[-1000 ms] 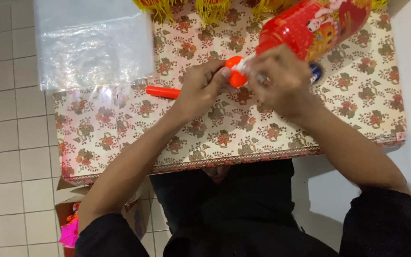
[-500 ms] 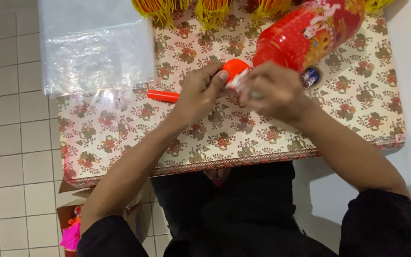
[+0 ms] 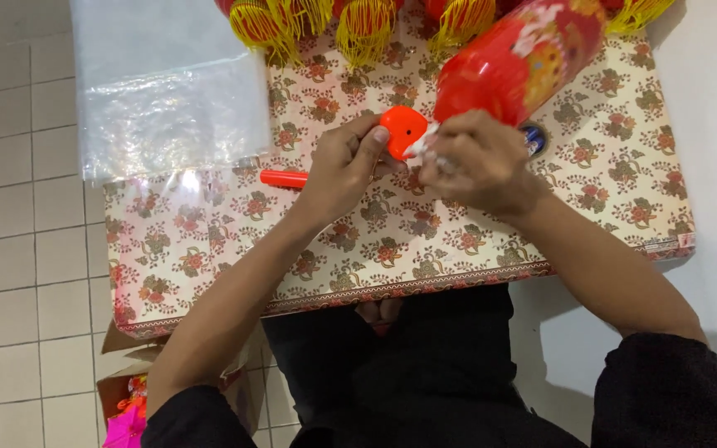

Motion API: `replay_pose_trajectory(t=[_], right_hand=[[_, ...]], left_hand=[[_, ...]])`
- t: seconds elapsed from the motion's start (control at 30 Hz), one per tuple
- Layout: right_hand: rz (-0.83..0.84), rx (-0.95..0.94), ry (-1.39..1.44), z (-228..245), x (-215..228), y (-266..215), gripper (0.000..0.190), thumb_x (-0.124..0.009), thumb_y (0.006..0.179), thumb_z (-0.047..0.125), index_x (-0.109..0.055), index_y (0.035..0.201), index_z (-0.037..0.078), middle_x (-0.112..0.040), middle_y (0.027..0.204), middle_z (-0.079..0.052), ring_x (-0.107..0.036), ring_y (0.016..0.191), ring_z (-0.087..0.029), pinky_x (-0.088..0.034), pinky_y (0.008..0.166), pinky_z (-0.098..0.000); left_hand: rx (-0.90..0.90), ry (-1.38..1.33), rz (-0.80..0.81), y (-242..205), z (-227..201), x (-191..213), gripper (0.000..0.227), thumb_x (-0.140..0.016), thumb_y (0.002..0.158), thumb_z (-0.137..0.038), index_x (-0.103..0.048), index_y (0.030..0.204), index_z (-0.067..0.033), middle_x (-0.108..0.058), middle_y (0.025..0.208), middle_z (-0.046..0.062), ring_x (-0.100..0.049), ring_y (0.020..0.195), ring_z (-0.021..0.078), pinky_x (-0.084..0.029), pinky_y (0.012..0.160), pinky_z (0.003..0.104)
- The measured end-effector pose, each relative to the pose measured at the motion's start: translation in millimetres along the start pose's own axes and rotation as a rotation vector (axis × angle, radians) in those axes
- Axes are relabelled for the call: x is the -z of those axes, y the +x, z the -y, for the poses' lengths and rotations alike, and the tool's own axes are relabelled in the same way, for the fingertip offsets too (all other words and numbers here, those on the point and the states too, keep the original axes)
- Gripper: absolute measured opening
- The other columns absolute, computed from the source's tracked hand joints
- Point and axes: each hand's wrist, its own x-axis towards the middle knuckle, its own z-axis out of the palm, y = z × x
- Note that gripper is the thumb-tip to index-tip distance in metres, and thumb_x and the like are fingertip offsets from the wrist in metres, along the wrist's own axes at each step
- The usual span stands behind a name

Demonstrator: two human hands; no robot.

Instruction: Assembling decorative lanterns and packaging them into plastic bags.

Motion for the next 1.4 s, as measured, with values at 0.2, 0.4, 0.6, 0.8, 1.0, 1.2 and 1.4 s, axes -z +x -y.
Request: replay_pose_trajectory(t=[0.2, 0.4, 0.6, 0.8, 1.0, 1.2, 1.4], right_hand=[[0.028, -0.04, -0.069, 4.4, 1.9, 11.9, 0.01, -0.08, 0.083, 0.001, -0.072, 0.078, 0.004, -0.068, 0.082, -0.01, -0.065, 0.065, -0.02, -0.057, 0.056, -0.0283], [0.099, 0.071, -0.25, 6.1, 4.0, 9.8, 0.013, -0.084, 0.08, 0.004, -0.072, 0.077, 0.007, -0.068, 0.084, -0.008, -0.067, 0.07, -0.019, -0.057, 0.057, -0.0265], [0.056, -0.176, -0.057, 11.2, 5.1, 10.9, 0.009, -0.082, 0.086, 0.002, -0.073, 0.085, 0.004, -0.071, 0.088, -0.01, -0.069, 0.07, -0.024, -0.058, 0.056, -0.0322], [0.129, -0.237, -0.064, 7.8, 8.4, 5.2, 0.01, -0.081, 0.084, 0.001, -0.072, 0.088, 0.004, -0.07, 0.088, -0.01, -0.069, 0.073, -0.024, -0.059, 0.056, -0.0334], [0.215, -0.064, -0.042, 12.6, 8.0, 12.6, 0.01, -0.08, 0.08, -0.004, -0.072, 0.082, 0.003, -0.07, 0.092, -0.015, -0.067, 0.07, -0.024, -0.057, 0.053, -0.0301], [0.223, -0.221, 0.0, 15.4, 9.8, 11.3, 0.01, -0.079, 0.086, -0.001, -0.071, 0.09, 0.002, -0.07, 0.104, -0.016, -0.07, 0.079, -0.028, -0.06, 0.056, -0.035], [0.192, -0.228, 0.028, 5.1, 8.7, 4.3, 0.008, -0.077, 0.09, 0.002, -0.071, 0.085, 0.002, -0.072, 0.107, -0.015, -0.072, 0.082, -0.028, -0.059, 0.054, -0.0332]], left_hand=[[-0.1, 0.281, 0.042, -3.1, 10.2, -3.4, 0.03, -0.05, 0.108, -0.015, -0.065, 0.124, 0.0052, -0.071, 0.083, 0.024, -0.075, 0.077, 0.033, -0.062, 0.065, 0.045], [-0.276, 0.653, 0.053, -7.0, 3.0, -4.2, 0.029, -0.056, 0.104, -0.012, -0.063, 0.128, 0.0038, -0.074, 0.086, 0.022, -0.075, 0.081, 0.0393, -0.061, 0.067, 0.046], [-0.437, 0.888, 0.023, -4.7, 39.0, -6.0, 0.024, -0.065, 0.1, -0.015, -0.069, 0.121, -0.0013, -0.074, 0.093, 0.017, -0.075, 0.087, 0.0345, -0.061, 0.071, 0.039], [-0.413, 0.832, -0.047, -0.7, 2.6, 0.3, 0.039, -0.077, 0.093, -0.019, -0.065, 0.129, -0.0117, -0.071, 0.11, 0.014, -0.074, 0.099, 0.0334, -0.062, 0.077, 0.045], [-0.401, 0.724, -0.064, -4.1, -0.3, 1.0, 0.069, -0.082, 0.09, -0.017, -0.044, 0.147, -0.0144, -0.065, 0.114, 0.014, -0.073, 0.098, 0.0346, -0.062, 0.075, 0.05], [-0.536, 0.705, -0.036, -1.7, 9.3, -1.7, 0.092, -0.084, 0.088, -0.008, -0.031, 0.162, -0.0199, -0.065, 0.116, 0.016, -0.071, 0.101, 0.0351, -0.063, 0.081, 0.048], [-0.626, 0.746, -0.031, -0.7, 15.6, -0.9, 0.092, -0.085, 0.086, -0.003, -0.034, 0.161, -0.019, -0.063, 0.121, 0.016, -0.068, 0.104, 0.0341, -0.061, 0.083, 0.045]])
